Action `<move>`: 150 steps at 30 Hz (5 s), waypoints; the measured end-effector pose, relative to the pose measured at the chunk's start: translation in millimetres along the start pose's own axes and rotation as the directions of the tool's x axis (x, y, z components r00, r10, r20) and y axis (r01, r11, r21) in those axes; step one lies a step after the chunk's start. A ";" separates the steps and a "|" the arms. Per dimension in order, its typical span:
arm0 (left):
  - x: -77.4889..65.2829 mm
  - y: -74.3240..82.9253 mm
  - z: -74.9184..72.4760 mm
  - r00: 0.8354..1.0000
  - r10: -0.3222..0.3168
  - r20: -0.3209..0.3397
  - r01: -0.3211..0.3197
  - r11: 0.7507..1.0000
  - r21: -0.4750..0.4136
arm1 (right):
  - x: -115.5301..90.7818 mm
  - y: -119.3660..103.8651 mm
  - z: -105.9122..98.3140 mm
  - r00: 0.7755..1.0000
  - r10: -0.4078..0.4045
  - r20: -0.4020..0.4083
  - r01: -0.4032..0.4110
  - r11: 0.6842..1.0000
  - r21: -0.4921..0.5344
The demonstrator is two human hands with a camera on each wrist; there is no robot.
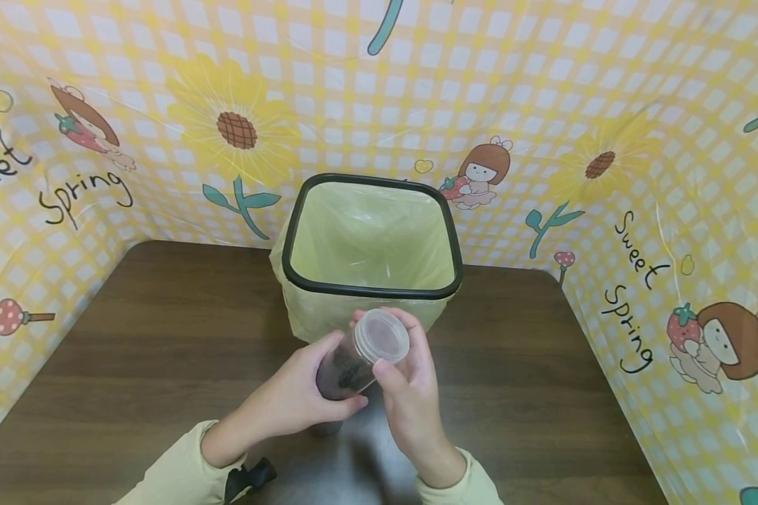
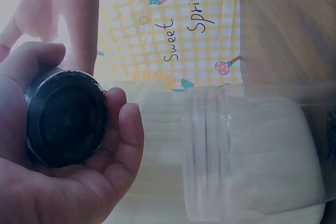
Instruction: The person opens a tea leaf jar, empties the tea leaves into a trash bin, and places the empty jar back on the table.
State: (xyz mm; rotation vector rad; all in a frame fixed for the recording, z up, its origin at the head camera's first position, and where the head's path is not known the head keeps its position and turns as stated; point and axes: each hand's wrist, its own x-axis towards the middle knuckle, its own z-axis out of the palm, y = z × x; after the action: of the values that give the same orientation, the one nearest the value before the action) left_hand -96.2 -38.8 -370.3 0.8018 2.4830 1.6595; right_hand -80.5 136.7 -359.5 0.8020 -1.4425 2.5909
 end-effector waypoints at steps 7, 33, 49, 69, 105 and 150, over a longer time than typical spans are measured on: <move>0.1 0.6 -0.8 1.000 0.009 0.001 -0.009 1.000 -0.010 | 0.6 0.3 -1.0 0.999 -0.016 0.032 0.016 1.000 -0.004; 0.1 -2.4 -0.4 1.000 0.008 0.018 -0.008 1.000 -0.027 | 3.7 -4.5 -3.2 0.995 -0.059 0.084 0.058 0.998 0.014; 0.5 -4.0 1.7 0.999 0.036 0.029 -0.036 0.999 -0.009 | 5.1 -11.9 -9.8 0.994 -0.070 0.087 0.072 0.997 -0.017; -5.8 -2.0 -4.3 0.999 0.020 0.031 -0.019 1.000 -0.015 | 2.7 -37.5 -33.0 0.990 -0.139 0.021 0.137 0.988 0.073; -22.3 -13.0 -28.6 1.000 0.022 -0.012 -0.023 1.000 -0.021 | -13.4 -63.0 -90.2 0.972 -0.112 -0.206 0.092 0.990 -0.107; -48.3 -51.7 -89.5 0.957 -0.027 -0.288 0.056 0.994 0.095 | -68.4 -48.5 -213.6 0.875 0.034 -0.483 -0.483 0.098 -0.870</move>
State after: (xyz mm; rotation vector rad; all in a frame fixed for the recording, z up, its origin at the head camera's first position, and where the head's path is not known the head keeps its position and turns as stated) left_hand -103.0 -151.2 -389.1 0.5444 2.7736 1.7589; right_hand -93.8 349.3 -444.8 -0.1900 -2.6954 1.0347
